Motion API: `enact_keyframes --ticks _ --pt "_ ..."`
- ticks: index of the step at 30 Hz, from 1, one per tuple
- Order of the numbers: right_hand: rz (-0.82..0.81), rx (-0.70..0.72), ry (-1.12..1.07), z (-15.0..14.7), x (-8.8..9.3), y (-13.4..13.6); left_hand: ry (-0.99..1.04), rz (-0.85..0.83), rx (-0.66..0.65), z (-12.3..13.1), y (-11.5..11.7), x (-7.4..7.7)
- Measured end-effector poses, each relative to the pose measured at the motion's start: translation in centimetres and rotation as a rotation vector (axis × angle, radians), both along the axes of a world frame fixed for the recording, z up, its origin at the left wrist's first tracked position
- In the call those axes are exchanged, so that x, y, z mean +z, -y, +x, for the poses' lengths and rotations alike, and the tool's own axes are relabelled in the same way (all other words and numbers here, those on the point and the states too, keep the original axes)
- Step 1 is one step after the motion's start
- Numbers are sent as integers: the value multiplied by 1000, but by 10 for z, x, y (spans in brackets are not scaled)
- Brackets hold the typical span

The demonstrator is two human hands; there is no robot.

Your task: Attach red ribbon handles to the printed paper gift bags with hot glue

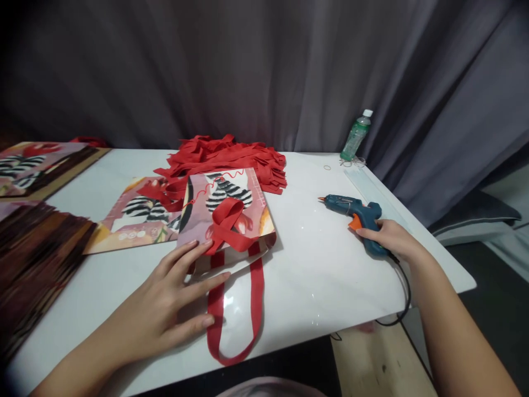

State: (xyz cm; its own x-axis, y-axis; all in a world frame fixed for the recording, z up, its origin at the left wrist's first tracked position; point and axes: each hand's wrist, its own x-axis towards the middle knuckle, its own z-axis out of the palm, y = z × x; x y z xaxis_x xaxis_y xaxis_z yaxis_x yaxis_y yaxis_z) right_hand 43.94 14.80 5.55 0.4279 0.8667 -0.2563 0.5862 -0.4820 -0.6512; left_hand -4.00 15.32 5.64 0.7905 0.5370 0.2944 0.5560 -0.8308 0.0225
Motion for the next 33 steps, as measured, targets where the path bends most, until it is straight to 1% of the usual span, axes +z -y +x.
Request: enact_keyframes --ticks 3,4,6,8,9,10,13,14,16,19,23,27,30,33 --pt "23 -47 -255 -10 4 20 2 23 -11 0 -1 -1" --pt "68 -80 -362 -15 4 31 3 32 -15 0 -1 -1" --pt "141 -174 -582 -28 3 54 6 42 -21 1 -2 -1" --pt "188 -313 -707 -41 1 80 15 40 -24 2 -3 0" --pt "189 -342 -772 -48 -1 92 24 36 -24 2 -3 0" --pt "180 -330 -850 -55 -2 104 33 30 -22 2 -3 0" --pt "160 -147 -1110 -77 -5 132 52 16 -20 3 -3 0" --pt "149 -98 -1172 -84 -5 139 52 10 -21 3 -3 0" --pt "100 -59 -1271 -99 -4 148 46 3 -21 4 -2 0" --pt "-11 -42 -1399 -117 -2 152 37 -7 -8 5 0 1" --pt "-106 -30 -1469 -138 0 146 34 -27 -7 7 2 3" --pt "-102 23 -1533 -155 -3 136 36 -30 -27 8 3 6" --pt "-99 9 -1549 -169 -5 129 20 -39 -27 8 4 7" --pt "-80 -4 -1525 -182 -2 124 26 -62 -17 9 5 6"
